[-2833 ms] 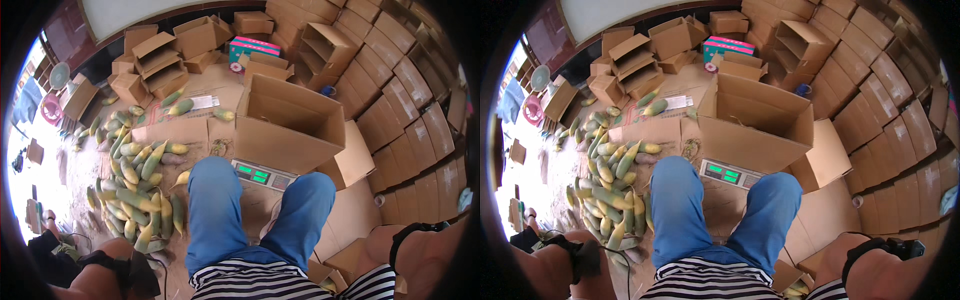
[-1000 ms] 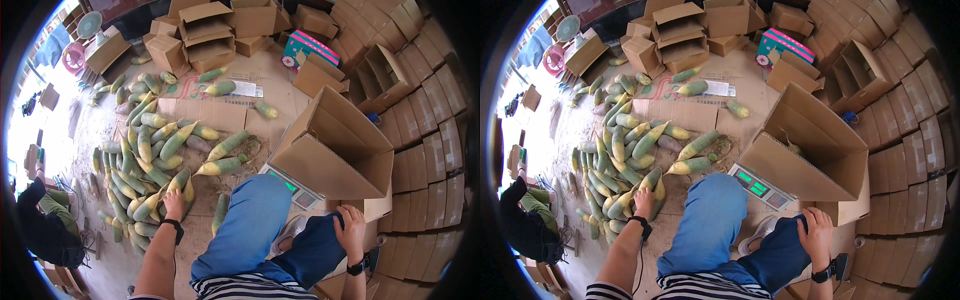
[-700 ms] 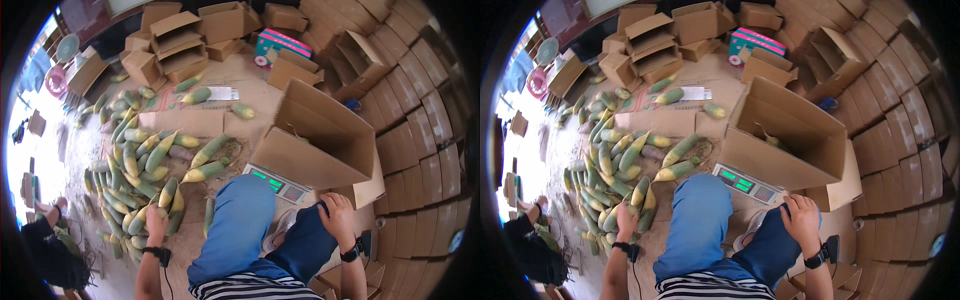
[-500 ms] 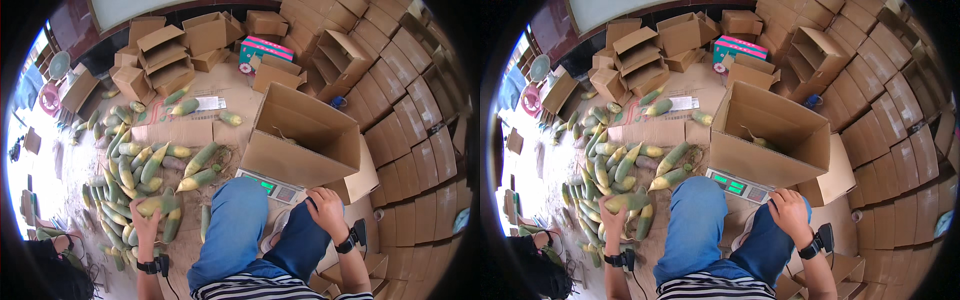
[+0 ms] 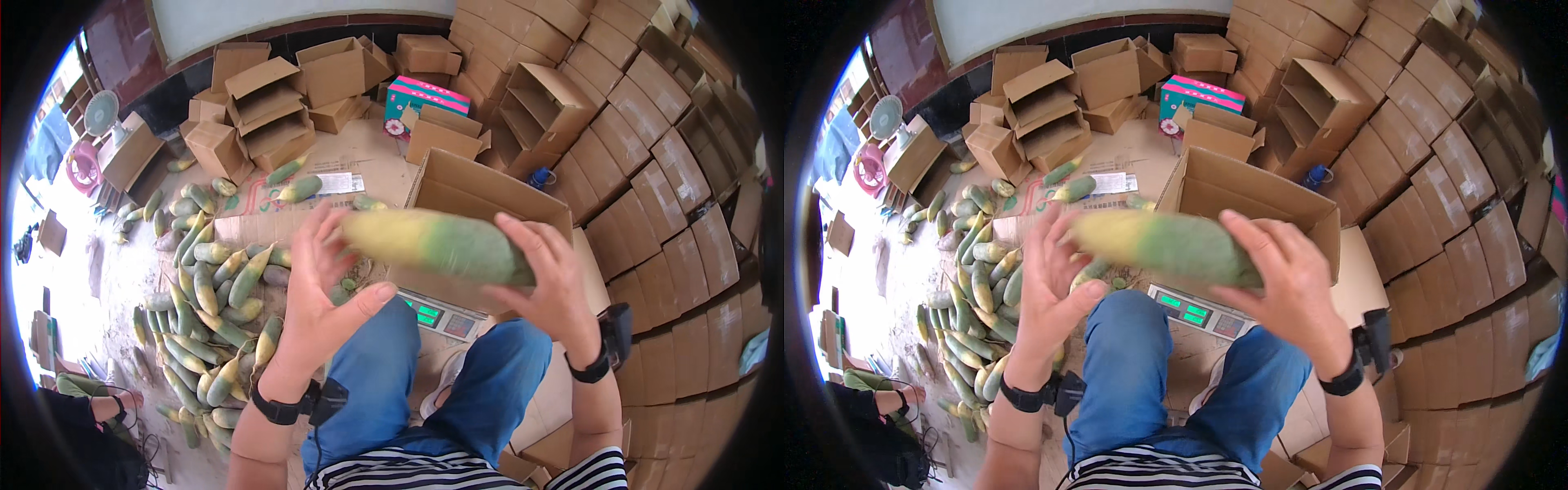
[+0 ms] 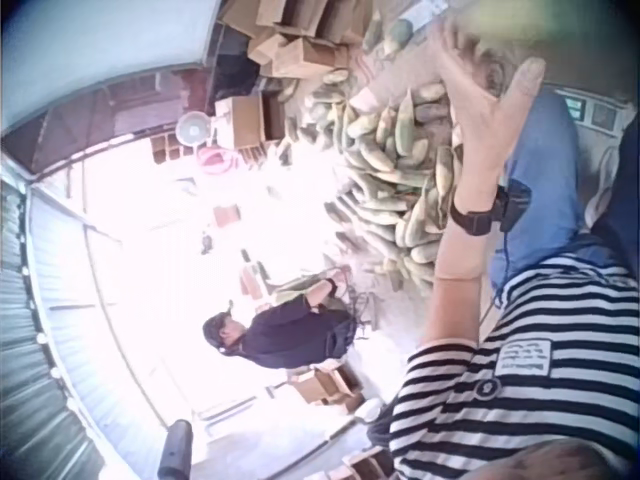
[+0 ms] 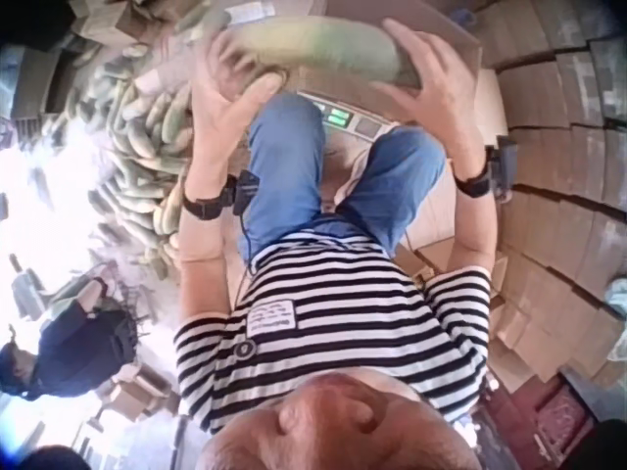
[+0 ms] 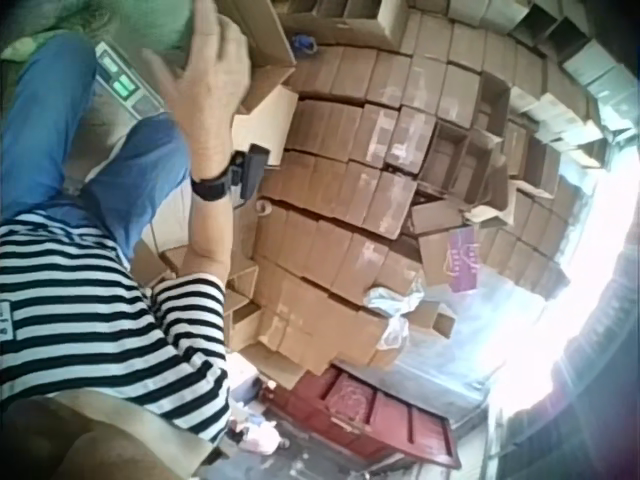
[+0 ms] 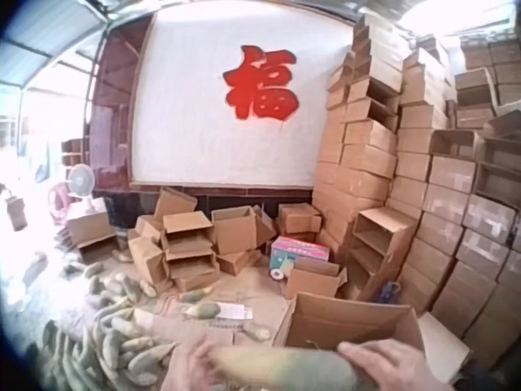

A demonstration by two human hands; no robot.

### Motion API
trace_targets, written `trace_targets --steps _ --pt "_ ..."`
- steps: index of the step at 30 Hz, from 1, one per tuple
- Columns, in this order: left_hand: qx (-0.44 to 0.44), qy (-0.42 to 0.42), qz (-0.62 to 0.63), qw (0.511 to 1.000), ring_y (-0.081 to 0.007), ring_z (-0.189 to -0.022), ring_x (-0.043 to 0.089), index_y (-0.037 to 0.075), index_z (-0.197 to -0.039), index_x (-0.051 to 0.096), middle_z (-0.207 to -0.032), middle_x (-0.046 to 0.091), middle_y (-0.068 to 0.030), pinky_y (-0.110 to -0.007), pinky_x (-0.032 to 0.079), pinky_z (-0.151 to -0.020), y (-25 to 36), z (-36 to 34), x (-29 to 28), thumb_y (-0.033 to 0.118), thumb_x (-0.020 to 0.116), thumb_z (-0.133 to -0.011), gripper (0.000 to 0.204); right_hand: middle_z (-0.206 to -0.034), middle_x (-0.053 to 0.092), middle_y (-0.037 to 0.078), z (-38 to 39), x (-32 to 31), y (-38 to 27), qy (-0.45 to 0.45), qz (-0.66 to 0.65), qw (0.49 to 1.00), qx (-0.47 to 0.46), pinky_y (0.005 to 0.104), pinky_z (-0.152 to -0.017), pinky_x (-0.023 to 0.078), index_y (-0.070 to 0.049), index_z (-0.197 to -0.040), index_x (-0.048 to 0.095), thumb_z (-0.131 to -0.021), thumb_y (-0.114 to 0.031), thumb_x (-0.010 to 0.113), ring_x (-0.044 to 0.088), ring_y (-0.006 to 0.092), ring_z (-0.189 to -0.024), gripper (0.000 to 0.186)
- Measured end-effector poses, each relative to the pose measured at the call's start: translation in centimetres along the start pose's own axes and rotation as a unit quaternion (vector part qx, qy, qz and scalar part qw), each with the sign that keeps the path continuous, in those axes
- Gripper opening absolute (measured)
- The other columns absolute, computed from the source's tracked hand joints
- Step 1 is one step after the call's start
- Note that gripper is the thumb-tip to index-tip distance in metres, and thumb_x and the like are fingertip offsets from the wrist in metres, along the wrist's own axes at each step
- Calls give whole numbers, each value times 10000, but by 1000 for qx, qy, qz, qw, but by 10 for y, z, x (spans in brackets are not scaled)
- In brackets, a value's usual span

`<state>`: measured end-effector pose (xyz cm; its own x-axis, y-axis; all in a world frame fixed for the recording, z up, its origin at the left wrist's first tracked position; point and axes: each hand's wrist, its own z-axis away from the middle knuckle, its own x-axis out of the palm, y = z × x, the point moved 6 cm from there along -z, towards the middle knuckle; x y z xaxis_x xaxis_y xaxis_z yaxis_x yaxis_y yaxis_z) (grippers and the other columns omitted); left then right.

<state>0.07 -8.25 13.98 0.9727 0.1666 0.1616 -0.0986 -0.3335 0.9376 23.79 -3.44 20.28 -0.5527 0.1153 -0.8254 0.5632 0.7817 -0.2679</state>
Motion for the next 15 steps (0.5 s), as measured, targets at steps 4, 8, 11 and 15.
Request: trace_targets --steps 4,8,11,15 --pt "-84 -163 -312 932 -387 -1334 395 -9 -1473 259 -1475 332 -218 -487 325 -1106 -42 39 -19 325 794 -774 942 -1023 628 142 5 -12 62 -18 205 977 63 424 -804 510 -81 -1285 559 -681 -247 825 624 326 -930 680" --pt "-14 -226 -423 877 -413 -1338 366 -12 -1452 303 -1459 336 -227 -514 325 -1096 -65 82 8 403 789 -755 946 -1027 647 166 16 32 161 -159 253 938 175 427 -827 504 -62 -1232 574 -713 -349 801 628 354 -973 635" --pt "36 -185 -463 866 -436 -1336 353 -2 -1436 327 -1462 328 -246 -506 312 -1107 -73 85 11 436 795 -735 950 -1050 659 185 26 96 213 -338 222 891 206 448 -859 493 -55 -1223 574 -744 -405 772 625 369 -1010 626" --pt "41 -207 -416 885 -432 -1332 353 15 -1447 322 -1472 325 -227 -509 319 -1104 -73 80 25 432 781 -756 929 -1130 650 229 54 136 251 -411 89 882 212 441 -925 476 -51 -1280 548 -786 -377 718 608 382 -1077 616"
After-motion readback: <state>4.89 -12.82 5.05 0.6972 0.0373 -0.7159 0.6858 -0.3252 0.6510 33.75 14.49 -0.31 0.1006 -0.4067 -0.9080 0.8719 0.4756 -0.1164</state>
